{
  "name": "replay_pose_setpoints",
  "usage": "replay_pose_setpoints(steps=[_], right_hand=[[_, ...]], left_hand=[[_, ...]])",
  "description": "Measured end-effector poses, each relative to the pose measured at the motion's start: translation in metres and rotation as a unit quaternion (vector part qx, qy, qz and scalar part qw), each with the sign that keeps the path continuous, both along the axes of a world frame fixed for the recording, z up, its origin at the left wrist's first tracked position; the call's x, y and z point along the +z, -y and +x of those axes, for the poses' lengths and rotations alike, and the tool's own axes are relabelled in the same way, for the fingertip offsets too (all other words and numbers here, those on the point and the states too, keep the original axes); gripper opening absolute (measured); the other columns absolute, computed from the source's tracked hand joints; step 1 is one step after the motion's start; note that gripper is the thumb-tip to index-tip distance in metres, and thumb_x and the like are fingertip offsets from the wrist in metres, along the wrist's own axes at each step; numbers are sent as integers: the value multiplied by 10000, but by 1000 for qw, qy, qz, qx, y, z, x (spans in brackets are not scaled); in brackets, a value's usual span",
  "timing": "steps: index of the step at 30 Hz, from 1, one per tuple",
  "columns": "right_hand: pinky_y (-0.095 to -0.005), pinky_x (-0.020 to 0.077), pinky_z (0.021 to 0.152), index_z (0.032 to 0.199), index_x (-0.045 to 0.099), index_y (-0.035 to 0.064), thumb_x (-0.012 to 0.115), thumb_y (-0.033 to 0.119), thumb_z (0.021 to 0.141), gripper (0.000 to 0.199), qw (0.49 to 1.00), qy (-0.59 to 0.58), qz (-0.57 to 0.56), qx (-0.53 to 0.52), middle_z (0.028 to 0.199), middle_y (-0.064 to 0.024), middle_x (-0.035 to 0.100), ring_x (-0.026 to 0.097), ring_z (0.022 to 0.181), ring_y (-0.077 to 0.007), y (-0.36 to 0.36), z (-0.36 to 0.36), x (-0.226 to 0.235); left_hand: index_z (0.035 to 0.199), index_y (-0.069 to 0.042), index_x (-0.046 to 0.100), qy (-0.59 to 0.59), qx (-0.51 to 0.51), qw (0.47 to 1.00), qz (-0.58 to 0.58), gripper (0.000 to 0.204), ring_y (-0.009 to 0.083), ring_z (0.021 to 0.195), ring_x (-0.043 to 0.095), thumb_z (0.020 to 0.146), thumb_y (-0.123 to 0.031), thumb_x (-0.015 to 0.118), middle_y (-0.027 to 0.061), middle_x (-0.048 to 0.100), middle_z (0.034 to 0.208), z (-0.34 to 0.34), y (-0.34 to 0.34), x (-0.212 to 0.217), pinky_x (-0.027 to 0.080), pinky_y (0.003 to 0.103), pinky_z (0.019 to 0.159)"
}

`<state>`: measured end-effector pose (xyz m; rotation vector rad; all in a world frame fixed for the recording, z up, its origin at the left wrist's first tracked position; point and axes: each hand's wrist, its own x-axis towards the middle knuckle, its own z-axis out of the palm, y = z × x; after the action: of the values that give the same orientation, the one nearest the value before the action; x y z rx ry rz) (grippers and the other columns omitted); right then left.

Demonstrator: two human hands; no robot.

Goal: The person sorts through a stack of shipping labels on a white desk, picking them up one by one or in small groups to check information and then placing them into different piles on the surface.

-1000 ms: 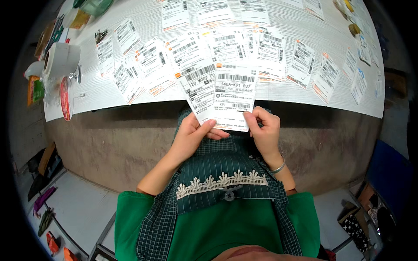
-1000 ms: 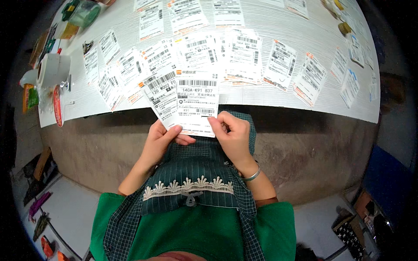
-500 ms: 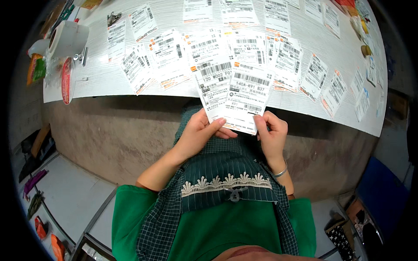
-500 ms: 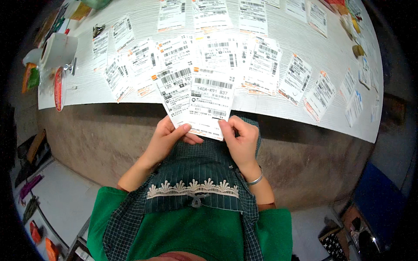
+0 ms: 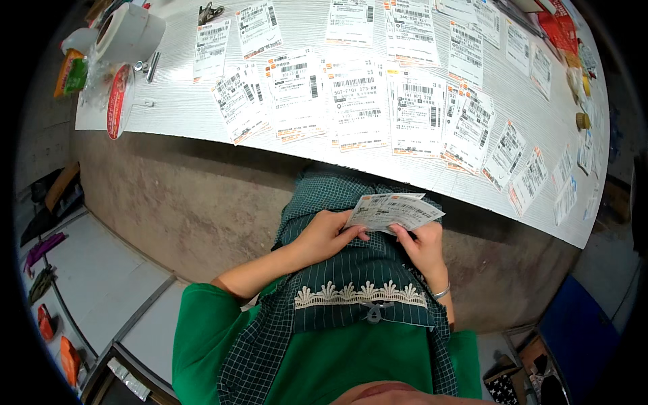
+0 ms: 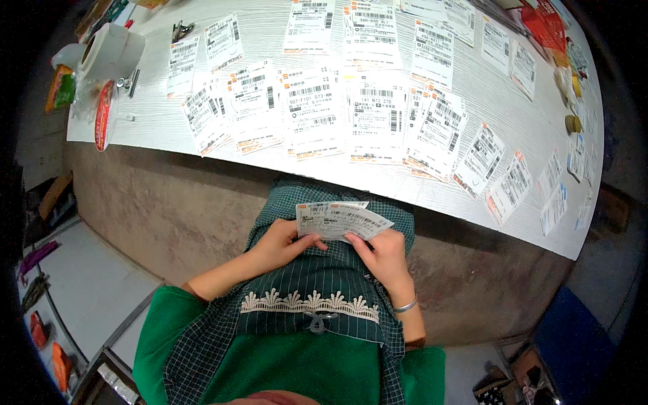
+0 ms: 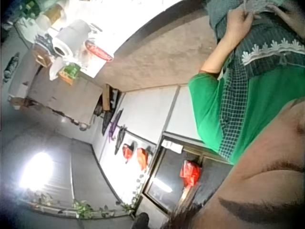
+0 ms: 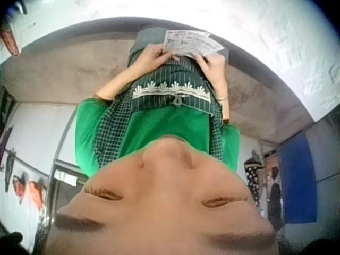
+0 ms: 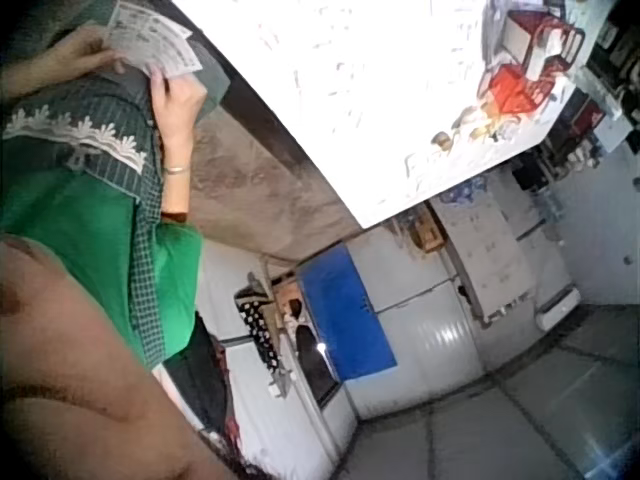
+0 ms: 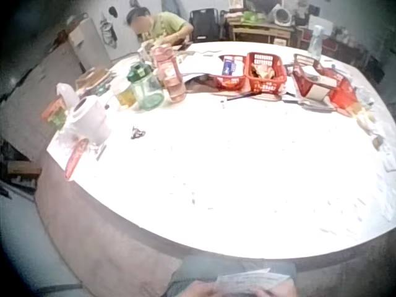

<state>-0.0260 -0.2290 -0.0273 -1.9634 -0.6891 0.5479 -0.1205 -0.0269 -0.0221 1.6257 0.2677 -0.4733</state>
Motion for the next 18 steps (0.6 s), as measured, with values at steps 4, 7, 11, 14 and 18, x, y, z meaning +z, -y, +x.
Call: replay_pose_setpoints(steps=[4, 7, 11, 14, 18], right_hand=[[-288, 491, 538, 878, 689, -1, 691, 124, 762, 170, 999, 33, 2, 10, 801, -143, 679, 650, 610, -227, -5, -1, 2], [-288, 481, 521, 861, 694, 9, 693, 129, 760, 158, 996, 84, 12, 16, 766, -137, 674, 637, 580, -222, -12, 5, 6], [-292, 460, 492, 834, 701, 33, 699, 143, 755, 136, 996, 89, 9, 24, 704, -117, 660, 604, 524, -213, -12, 6, 0], [-294, 449, 480, 807, 704, 48, 699, 160, 755, 123, 996, 83, 13, 26, 669, -104, 650, 587, 508, -211, -15, 4, 1], [-298, 453, 488, 814, 697, 38, 695, 152, 759, 126, 996, 80, 26, 26, 673, -106, 646, 591, 530, -218, -16, 5, 2]], left_hand=[[1047, -23, 613, 37, 15, 999, 22, 200, 130, 539, 586, 896, -125, 531, 63, 694, 775, -2, -4, -9, 420, 256, 491], [1039, -25, 616, 66, 39, 997, 31, 191, 119, 507, 556, 894, -120, 537, 61, 693, 774, 0, -4, -10, 406, 250, 477], [1035, -30, 624, 41, 44, 998, 17, 186, 89, 478, 500, 893, -118, 540, 59, 693, 769, -1, -10, -12, 377, 243, 455], [1033, -33, 631, 30, 56, 998, 8, 186, 71, 474, 475, 895, -114, 536, 55, 694, 769, -2, -11, -11, 362, 242, 444], [1027, -19, 635, 31, 63, 998, -3, 188, 70, 512, 506, 899, -104, 527, 55, 697, 777, -1, -11, -8, 378, 234, 467]])
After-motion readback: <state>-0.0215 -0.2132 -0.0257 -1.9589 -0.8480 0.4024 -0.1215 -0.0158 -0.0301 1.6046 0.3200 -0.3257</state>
